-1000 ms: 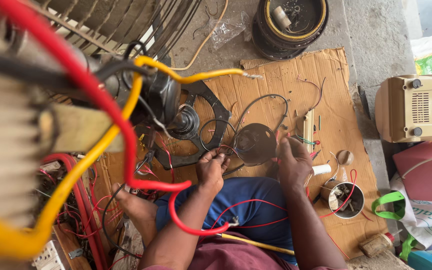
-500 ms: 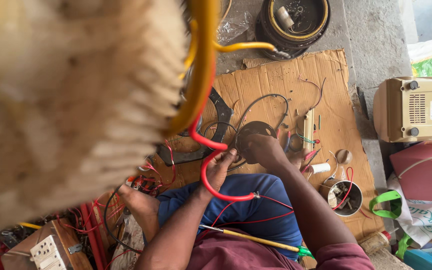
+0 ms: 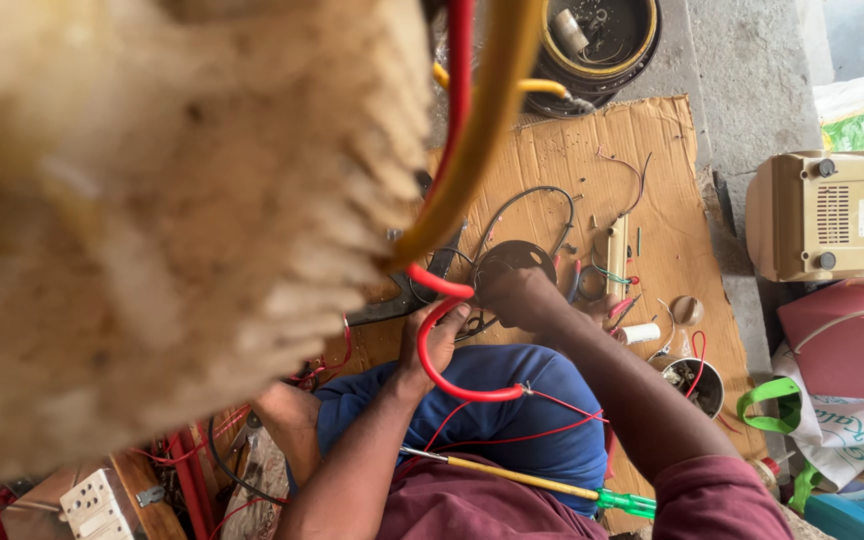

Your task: The person sits on the floor and works on a small black cylindrical component, twisting wires and using a screwdriver. They repeatedly connect the component to a test circuit with a light bulb to check for continuity, then disconnect and continue adjusting the wiring.

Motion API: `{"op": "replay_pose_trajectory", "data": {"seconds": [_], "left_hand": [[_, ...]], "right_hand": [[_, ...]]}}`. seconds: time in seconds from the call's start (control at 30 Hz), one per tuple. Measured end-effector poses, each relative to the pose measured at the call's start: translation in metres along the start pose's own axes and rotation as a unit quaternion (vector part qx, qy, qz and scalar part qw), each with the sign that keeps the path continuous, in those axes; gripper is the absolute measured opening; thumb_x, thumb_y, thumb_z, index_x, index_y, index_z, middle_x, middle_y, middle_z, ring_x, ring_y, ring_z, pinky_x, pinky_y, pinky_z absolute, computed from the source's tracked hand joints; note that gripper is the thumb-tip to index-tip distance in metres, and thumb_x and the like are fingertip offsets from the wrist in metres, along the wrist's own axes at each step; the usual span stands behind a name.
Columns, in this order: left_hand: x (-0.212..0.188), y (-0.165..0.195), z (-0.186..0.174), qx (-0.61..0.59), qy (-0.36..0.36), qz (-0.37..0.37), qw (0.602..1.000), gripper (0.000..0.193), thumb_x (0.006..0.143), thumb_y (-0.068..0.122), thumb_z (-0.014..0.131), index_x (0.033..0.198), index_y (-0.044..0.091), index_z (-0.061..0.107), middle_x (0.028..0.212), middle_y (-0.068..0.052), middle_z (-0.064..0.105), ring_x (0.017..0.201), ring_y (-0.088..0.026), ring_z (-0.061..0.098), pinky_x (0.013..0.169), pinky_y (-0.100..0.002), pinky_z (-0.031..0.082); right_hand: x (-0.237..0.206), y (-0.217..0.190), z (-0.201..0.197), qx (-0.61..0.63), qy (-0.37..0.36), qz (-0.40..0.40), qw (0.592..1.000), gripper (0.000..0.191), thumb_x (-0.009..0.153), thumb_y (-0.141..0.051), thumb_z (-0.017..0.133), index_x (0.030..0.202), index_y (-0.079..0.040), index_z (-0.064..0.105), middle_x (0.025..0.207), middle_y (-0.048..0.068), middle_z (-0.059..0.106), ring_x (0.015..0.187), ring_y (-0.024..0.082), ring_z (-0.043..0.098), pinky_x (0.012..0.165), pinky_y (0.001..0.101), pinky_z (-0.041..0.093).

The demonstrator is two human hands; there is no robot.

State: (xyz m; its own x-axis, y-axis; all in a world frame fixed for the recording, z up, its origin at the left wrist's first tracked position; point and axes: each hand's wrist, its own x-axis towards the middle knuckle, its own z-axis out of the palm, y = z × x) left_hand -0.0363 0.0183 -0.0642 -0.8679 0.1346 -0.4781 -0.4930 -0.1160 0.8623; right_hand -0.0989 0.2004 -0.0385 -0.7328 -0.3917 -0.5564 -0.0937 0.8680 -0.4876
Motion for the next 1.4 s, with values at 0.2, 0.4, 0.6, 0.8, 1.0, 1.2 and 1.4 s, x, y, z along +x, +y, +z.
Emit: {"op": "replay_pose_trajectory", "data": {"seconds": [0.2, 0.4, 0.6, 0.8, 1.0, 1.2, 1.4], "left_hand": [[-0.009, -0.01, -0.006, 0.067, 0.045, 0.055, 0.995, 0.019, 0.101, 0.019, 0.063, 0.102, 0.002, 0.072, 0.081, 0.0, 0.069, 0.077, -0.009, 0.061, 0.073, -0.026, 0.052], [-0.013, -0.017, -0.001, 0.067, 0.025, 0.069, 0.995, 0.017, 0.1, 0.017, 0.064, 0.099, 0.001, 0.071, 0.076, -0.001, 0.065, 0.071, -0.009, 0.06, 0.066, -0.026, 0.052], [-0.033, -0.017, -0.015, 0.06, -0.001, 0.119, 0.991, 0.016, 0.097, 0.018, 0.067, 0.098, 0.002, 0.072, 0.077, 0.0, 0.067, 0.073, -0.007, 0.061, 0.067, -0.025, 0.051], [-0.03, -0.018, -0.019, -0.129, 0.01, 0.027, 0.991, 0.017, 0.105, 0.017, 0.062, 0.105, 0.003, 0.072, 0.089, 0.0, 0.065, 0.087, -0.008, 0.056, 0.083, -0.024, 0.046], [-0.039, -0.012, -0.023, -0.225, -0.017, 0.03, 0.974, 0.014, 0.103, 0.016, 0.059, 0.105, 0.005, 0.066, 0.098, -0.002, 0.071, 0.095, -0.011, 0.064, 0.094, -0.029, 0.053], [-0.044, -0.01, -0.02, -0.196, -0.031, 0.034, 0.98, 0.015, 0.105, 0.014, 0.059, 0.111, 0.004, 0.067, 0.1, -0.006, 0.071, 0.088, -0.01, 0.06, 0.084, -0.025, 0.048], [-0.049, -0.002, -0.013, -0.165, -0.025, 0.066, 0.984, 0.017, 0.102, 0.013, 0.061, 0.113, 0.001, 0.068, 0.105, -0.004, 0.072, 0.096, -0.009, 0.067, 0.088, -0.024, 0.054]], "right_hand": [[0.0, 0.012, 0.003, -0.218, 0.15, -0.135, 0.955, 0.024, 0.074, -0.03, 0.078, 0.098, -0.029, 0.078, 0.096, -0.014, 0.072, 0.09, 0.01, 0.069, 0.066, 0.0334, 0.058], [-0.002, -0.001, 0.001, -0.247, 0.172, -0.096, 0.949, 0.031, 0.064, -0.033, 0.081, 0.094, -0.028, 0.077, 0.099, -0.012, 0.071, 0.094, 0.009, 0.069, 0.066, 0.0327, 0.058], [-0.005, -0.036, -0.028, -0.278, -0.041, 0.091, 0.955, 0.014, 0.081, -0.03, 0.076, 0.095, -0.03, 0.078, 0.1, -0.006, 0.071, 0.098, 0.018, 0.072, 0.064, 0.0384, 0.059], [-0.006, 0.008, -0.012, -0.263, 0.15, -0.144, 0.942, 0.032, 0.072, -0.025, 0.077, 0.104, -0.021, 0.077, 0.106, 0.001, 0.073, 0.1, 0.024, 0.072, 0.071, 0.0374, 0.06], [-0.048, 0.019, 0.023, 0.398, 0.254, 0.084, 0.878, 0.035, 0.088, -0.014, 0.068, 0.121, -0.004, 0.073, 0.112, 0.009, 0.078, 0.099, 0.02, 0.075, 0.087, 0.0321, 0.06], [-0.068, -0.023, 0.036, 0.621, 0.079, 0.155, 0.764, 0.035, 0.091, -0.018, 0.066, 0.124, -0.005, 0.07, 0.113, 0.008, 0.077, 0.099, 0.019, 0.071, 0.077, 0.0312, 0.055], [-0.06, -0.046, 0.058, 0.711, 0.091, 0.06, 0.695, 0.031, 0.097, -0.016, 0.073, 0.119, 0.004, 0.069, 0.102, 0.008, 0.073, 0.083, 0.013, 0.06, 0.064, 0.0262, 0.044]]}}
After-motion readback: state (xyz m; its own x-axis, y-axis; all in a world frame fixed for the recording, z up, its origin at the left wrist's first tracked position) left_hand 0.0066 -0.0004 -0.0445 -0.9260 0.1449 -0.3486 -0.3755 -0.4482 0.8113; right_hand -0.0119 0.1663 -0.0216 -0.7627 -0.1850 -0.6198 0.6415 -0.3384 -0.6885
